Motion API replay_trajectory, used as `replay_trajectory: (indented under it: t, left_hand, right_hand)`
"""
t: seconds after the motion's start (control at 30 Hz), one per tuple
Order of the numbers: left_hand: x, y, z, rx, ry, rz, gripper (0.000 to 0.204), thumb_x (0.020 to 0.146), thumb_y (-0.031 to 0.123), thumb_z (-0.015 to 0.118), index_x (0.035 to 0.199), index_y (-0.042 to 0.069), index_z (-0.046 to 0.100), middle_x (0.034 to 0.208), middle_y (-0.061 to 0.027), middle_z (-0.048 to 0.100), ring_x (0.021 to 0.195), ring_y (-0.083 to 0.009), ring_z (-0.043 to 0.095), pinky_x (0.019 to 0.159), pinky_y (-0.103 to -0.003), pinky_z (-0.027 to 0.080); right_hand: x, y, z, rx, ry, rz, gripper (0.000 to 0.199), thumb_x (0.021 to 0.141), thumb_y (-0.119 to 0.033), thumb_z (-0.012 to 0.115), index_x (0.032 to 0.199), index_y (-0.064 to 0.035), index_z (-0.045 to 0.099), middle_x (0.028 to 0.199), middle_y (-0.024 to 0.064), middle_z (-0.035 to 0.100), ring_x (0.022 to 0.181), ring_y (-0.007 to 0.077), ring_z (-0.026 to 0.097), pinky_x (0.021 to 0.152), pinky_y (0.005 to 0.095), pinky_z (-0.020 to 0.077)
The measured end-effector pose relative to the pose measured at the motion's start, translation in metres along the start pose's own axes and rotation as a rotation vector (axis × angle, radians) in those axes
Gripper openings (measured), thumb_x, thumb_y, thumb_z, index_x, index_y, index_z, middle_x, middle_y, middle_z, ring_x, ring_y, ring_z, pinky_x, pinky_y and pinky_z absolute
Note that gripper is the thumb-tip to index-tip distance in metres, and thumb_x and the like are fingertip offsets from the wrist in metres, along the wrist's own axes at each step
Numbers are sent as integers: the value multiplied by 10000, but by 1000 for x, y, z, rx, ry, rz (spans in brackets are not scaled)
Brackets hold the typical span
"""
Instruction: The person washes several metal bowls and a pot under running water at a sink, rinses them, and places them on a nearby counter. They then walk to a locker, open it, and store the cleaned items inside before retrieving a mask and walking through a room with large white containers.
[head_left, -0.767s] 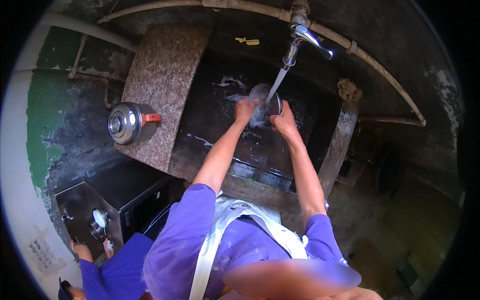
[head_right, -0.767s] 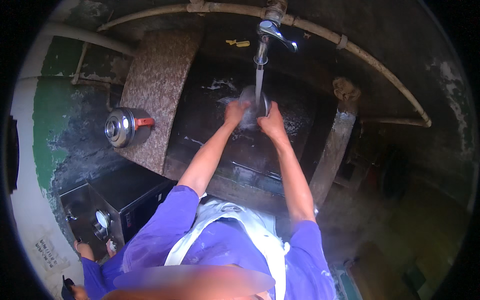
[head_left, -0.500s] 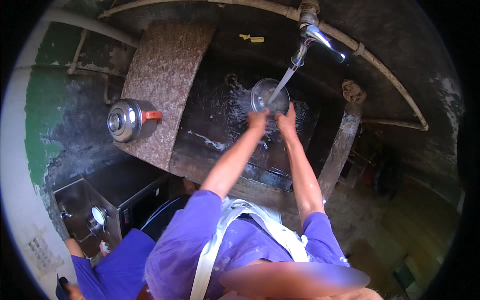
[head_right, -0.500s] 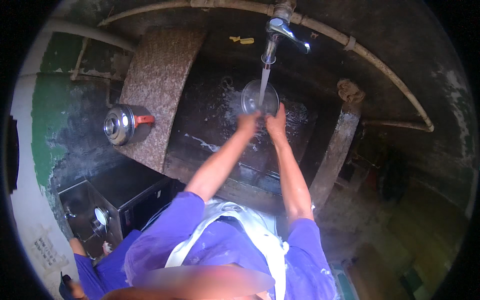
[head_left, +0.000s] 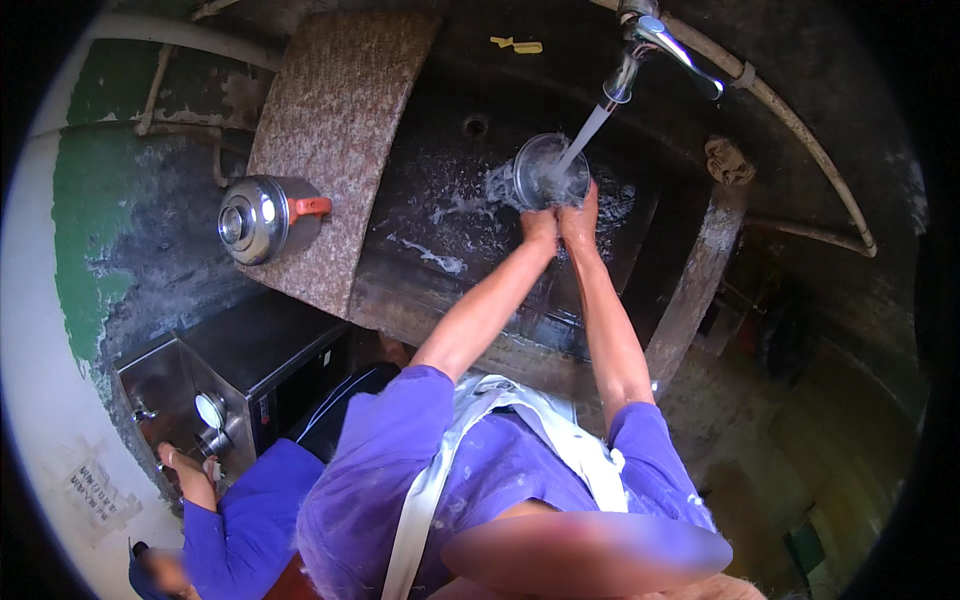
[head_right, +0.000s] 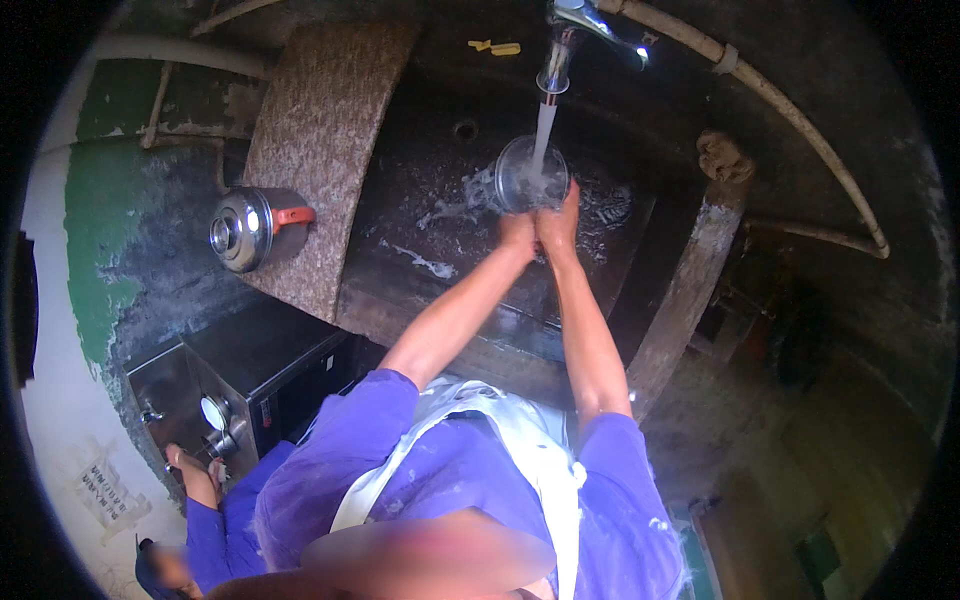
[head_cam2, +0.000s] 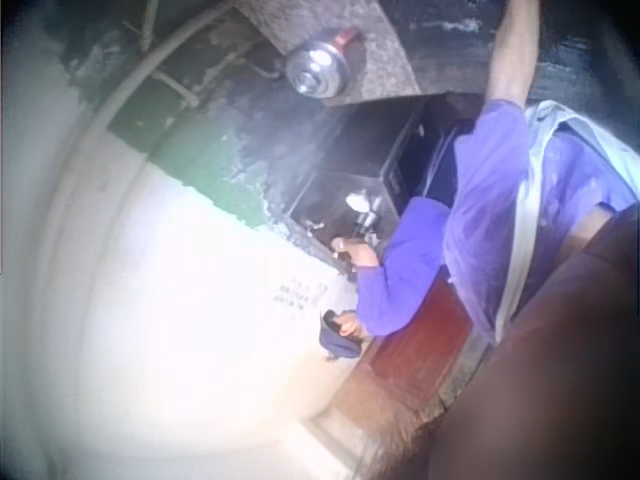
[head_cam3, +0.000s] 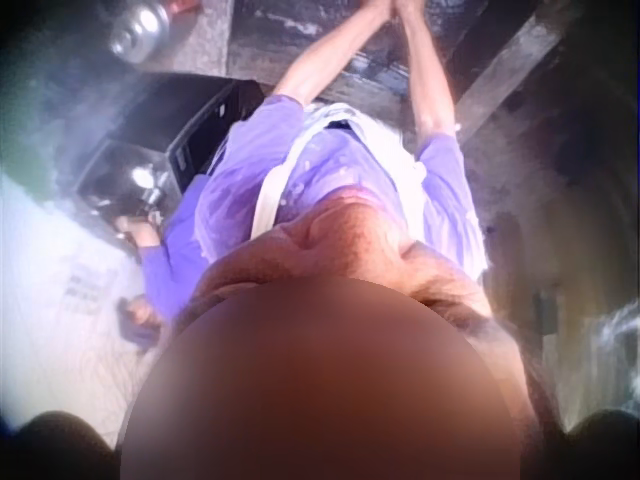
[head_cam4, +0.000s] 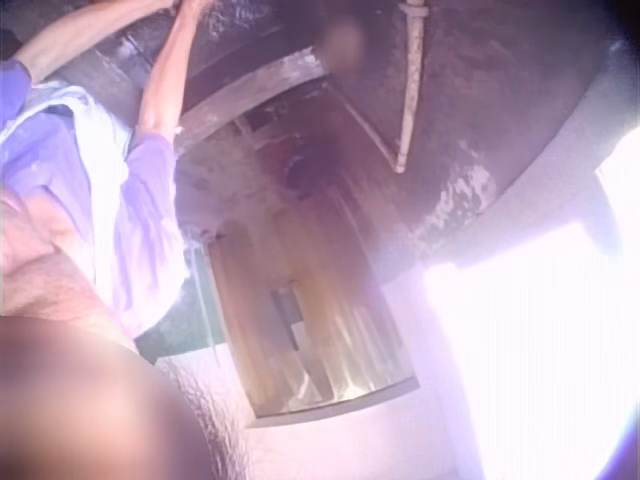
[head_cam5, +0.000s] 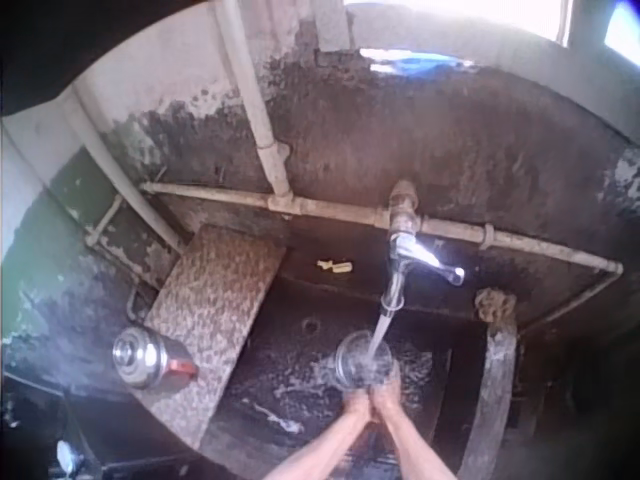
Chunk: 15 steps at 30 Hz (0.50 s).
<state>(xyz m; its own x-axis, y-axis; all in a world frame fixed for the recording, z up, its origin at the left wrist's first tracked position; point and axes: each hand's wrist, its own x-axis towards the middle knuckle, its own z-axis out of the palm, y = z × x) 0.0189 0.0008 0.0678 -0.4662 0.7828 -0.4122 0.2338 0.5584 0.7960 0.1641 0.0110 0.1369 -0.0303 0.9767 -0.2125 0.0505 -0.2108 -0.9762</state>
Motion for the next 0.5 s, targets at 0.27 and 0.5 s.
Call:
replay_trajectory:
  t: [0.27,0.5]
  left_hand:
    - [-22,27,12,-160,-73,-259,251,835,267,522,940,41,550,635,-132,577,444,-246,537,366,-373,391]
    - [-20,94,1,940,194,671,580,878,263,433,1332,-50,254,1297,-298,380,1198,-348,425,974,-492,316]
  right_hand:
    - [-2,8,2,-166,139,-136,633,621,108,499,1235,-7,398,1099,136,558,1002,236,552,915,314,404]
    - [5,14,3,403,-23,436,443,812,-298,552,1125,4,467,1016,91,570,927,219,561,777,304,470]
